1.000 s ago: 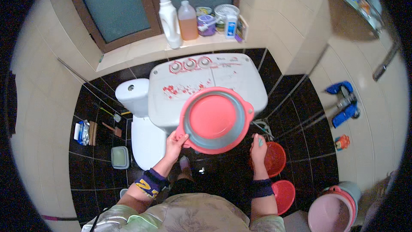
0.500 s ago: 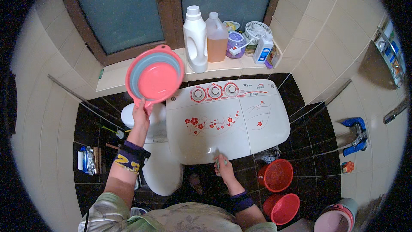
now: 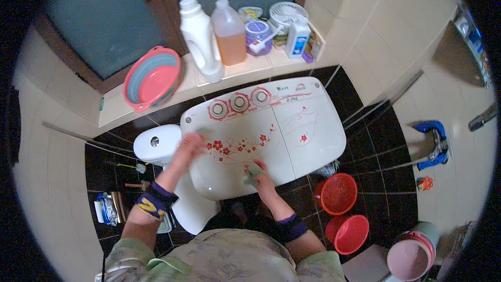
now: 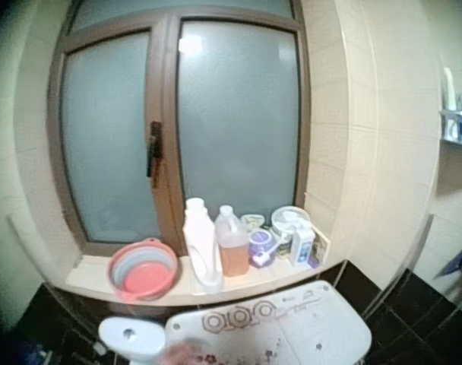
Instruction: The person rinses a collapsible basin, then wipes the top of a washing machine, pours water from a red bucket into the machine, refills the bucket, and wipes the washing machine and toilet surfaces with a cloth. The person also rinses the cloth at the sink and continues wiping the toilet seat and lid.
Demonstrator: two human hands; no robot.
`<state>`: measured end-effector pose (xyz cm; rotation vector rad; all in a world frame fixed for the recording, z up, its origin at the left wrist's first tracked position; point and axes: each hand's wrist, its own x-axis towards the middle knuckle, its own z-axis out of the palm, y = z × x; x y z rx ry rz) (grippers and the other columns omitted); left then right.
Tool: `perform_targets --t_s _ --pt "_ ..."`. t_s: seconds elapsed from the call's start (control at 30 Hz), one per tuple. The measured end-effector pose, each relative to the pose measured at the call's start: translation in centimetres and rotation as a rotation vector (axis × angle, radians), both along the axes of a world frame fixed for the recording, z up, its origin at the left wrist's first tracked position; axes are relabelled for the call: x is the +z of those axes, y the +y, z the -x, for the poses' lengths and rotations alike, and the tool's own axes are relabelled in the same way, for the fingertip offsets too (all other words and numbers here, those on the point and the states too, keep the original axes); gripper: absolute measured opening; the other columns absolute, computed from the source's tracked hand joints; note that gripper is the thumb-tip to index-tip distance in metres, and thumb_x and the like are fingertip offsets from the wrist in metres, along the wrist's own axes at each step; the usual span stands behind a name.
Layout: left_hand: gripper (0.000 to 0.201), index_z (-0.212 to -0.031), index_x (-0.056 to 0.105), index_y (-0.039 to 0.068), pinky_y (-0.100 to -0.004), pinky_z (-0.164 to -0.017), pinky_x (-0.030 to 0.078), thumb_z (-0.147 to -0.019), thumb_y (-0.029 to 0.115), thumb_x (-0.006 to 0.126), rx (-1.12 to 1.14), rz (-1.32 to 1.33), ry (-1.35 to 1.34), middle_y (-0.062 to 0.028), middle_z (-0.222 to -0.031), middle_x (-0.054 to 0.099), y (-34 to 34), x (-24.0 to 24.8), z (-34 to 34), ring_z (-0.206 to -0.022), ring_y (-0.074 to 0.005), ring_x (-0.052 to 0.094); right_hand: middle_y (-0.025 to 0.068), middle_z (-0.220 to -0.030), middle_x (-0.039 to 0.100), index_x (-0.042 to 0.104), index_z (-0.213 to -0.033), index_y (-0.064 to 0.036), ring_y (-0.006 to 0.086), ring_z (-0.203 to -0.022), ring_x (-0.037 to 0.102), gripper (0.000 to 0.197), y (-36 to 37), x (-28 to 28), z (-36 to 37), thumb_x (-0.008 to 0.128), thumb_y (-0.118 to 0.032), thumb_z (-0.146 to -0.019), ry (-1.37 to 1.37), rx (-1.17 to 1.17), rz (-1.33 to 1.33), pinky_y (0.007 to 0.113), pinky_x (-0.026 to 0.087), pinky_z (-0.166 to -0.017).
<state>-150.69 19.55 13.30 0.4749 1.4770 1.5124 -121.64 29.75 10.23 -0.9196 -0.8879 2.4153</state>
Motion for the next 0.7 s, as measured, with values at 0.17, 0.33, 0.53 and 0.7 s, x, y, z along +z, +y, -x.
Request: perform_targets --t_s 0.17,0.33,0.53,0.7 --pt "0.029 -0.122 0.056 0.004 -0.0325 -0.081 0.054 -0.097 0.016 0.065 -0.321 0.054 0.084 -0.0061 -0.102 0.064 1.5 -2.6 -12.2 -0.097 -0.0174 0.063 0.0140 -0.143 0.047 0.036 -0.150 -0.0135 0.0258 -0.131 0.048 0.060 1.2 0.8 2.7 0.035 -0.009 -0.091 0.086 0.034 -0.069 0.043 0.041 -0.109" --pt "0.019 -0.109 0.064 0.005 -0.0234 -0.074 0.045 -0.096 0.018 0.068 -0.270 0.123 0.238 -0.0002 -0.088 0.064 2.2 -2.9 -11.9 -0.081 -0.0087 0.057 0.0127 -0.139 0.049 0.041 -0.147 -0.0063 0.0241 -0.129 0.051 0.048 2.2 -0.1 0.0 0.035 -0.016 -0.100 -0.077 0.162 -0.278 0.042 0.047 -0.106" --pt "0.023 -0.112 0.065 0.004 -0.0250 -0.083 0.045 -0.100 0.023 0.060 -0.146 0.022 -0.094 0.0020 -0.095 0.063 2.5 -2.3 -12.6 -0.093 -0.0078 0.056 0.0107 -0.125 0.061 0.047 -0.140 -0.0022 0.0243 -0.106 0.065 0.040 2.3 0.2 -2.9 0.043 -0.015 -0.102 -0.205 0.130 0.076 0.041 0.058 -0.087" --pt "0.026 -0.114 0.062 0.003 -0.0271 -0.081 0.044 -0.101 0.025 0.058 -0.090 0.094 -0.003 -0.0013 -0.098 0.063 4.4 -2.8 -14.0 -0.093 -0.0097 0.054 0.0070 -0.114 0.063 0.050 -0.139 -0.0073 0.0185 -0.085 0.065 0.038 3.5 0.4 -3.3 0.048 -0.019 -0.103 -0.382 0.033 0.152 0.032 0.058 -0.069"
